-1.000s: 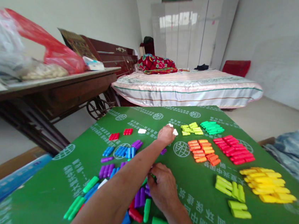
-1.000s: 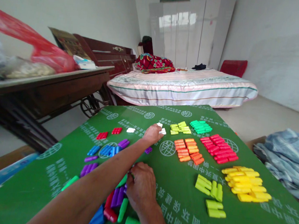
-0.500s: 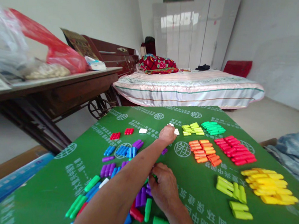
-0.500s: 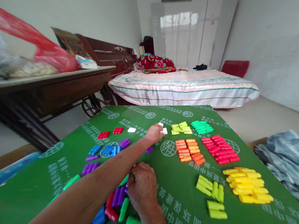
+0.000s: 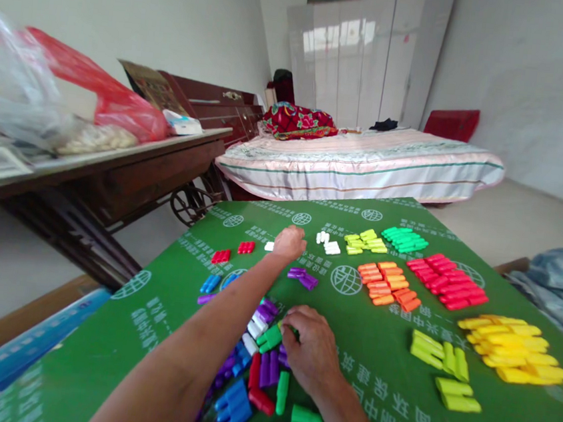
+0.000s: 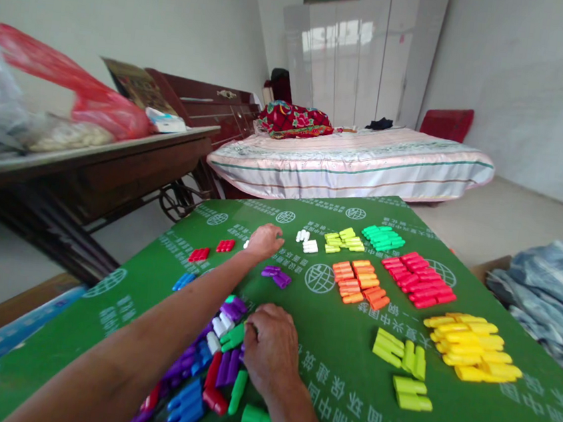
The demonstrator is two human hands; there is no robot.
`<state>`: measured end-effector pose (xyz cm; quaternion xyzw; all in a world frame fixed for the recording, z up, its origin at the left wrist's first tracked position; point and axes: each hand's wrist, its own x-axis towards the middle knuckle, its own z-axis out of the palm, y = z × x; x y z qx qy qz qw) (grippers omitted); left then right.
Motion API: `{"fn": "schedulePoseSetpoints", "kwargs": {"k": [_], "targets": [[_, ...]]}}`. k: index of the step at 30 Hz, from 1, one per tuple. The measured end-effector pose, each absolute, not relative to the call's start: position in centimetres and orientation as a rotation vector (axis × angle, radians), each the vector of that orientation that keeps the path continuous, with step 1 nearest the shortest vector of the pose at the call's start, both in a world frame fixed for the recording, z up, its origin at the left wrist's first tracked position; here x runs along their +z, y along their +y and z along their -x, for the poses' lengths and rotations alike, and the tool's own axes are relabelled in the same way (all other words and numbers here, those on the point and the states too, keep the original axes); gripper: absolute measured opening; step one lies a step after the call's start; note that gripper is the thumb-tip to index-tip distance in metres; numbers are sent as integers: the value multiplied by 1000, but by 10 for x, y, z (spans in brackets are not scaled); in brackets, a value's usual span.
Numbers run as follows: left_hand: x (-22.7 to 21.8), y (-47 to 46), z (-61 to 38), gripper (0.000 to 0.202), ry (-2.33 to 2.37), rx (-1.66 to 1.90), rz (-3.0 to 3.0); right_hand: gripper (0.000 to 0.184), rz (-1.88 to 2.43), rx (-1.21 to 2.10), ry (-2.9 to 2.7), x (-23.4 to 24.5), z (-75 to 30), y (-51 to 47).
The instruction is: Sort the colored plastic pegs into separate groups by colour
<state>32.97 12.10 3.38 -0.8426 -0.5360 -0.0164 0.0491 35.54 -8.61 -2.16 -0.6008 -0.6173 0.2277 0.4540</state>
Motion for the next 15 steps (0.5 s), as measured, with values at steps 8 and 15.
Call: {"fn": "schedulePoseSetpoints", "kwargs": {"k": [8,15], "targets": [[44,145,-274,29,-1779,228,2540,19,1470,556,-1539,-20,-356,-87],[37,134,-277,20,-1799,265,2572,19,1474,548,-1549,-21,-356,-87]]}}
